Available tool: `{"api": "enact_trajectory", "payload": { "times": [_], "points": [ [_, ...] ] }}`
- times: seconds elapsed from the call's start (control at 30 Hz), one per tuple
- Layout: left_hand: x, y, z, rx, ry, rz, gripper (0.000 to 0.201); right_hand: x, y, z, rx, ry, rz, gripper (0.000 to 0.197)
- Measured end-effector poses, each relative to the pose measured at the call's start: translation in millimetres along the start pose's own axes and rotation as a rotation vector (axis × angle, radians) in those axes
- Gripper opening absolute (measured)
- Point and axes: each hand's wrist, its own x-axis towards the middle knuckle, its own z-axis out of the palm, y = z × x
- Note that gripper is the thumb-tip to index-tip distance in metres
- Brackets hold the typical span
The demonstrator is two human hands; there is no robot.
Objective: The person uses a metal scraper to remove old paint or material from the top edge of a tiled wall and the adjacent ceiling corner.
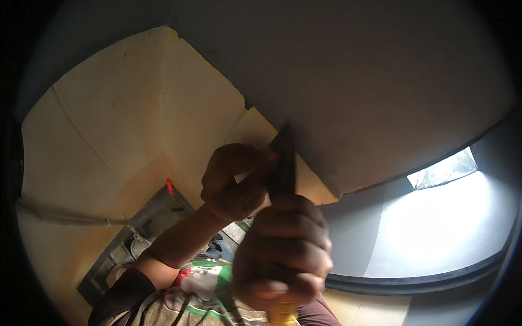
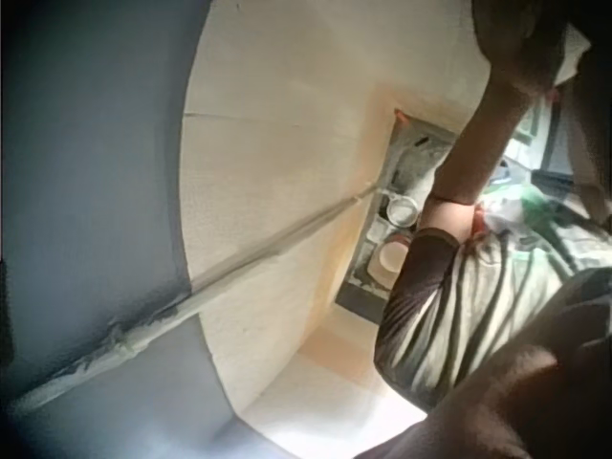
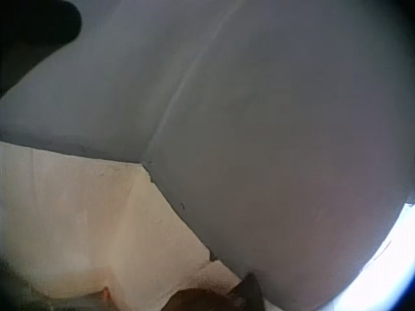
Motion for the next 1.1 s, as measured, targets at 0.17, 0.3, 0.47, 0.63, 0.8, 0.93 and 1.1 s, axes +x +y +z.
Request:
{"api": "enact_trajectory", "payload": {
  "times": [0.17,0.3,0.47,0.63,0.8,0.93,1.1],
  "points": [
    [-4,-2,5,-0.004,0.035,-0.034,0.035,2,7,1,0.007,-0.202,-0.033,0.035],
    [-4,-7,-1,-0.058,0.0,0.016,0.029,0,4,-4,0.014,-0.165,-0.021,0.038],
    [0,1,-9,0.029,0.01,0.035,0.039,1,-12,-9,0.076,-0.272,0.131,0.027],
    [1,3,-24,0.049,0.006,-0.012,0.048,-2,-14,-5,0.097,-0.298,0.093,0.025],
    [5,5,-38,0.107,-0.004,-0.073,0.046,-6,-20,8,0.028,-0.346,0.097,0.026],
    [3,5,-31,-0.022,0.019,-0.082,0.042,-1,-16,0,0.055,-0.454,0.056,0.033],
    [2,3,-32,0.032,-0.024,-0.026,0.045,-7,-2,6,0.211,-0.239,0.043,0.025]
  ]
}}
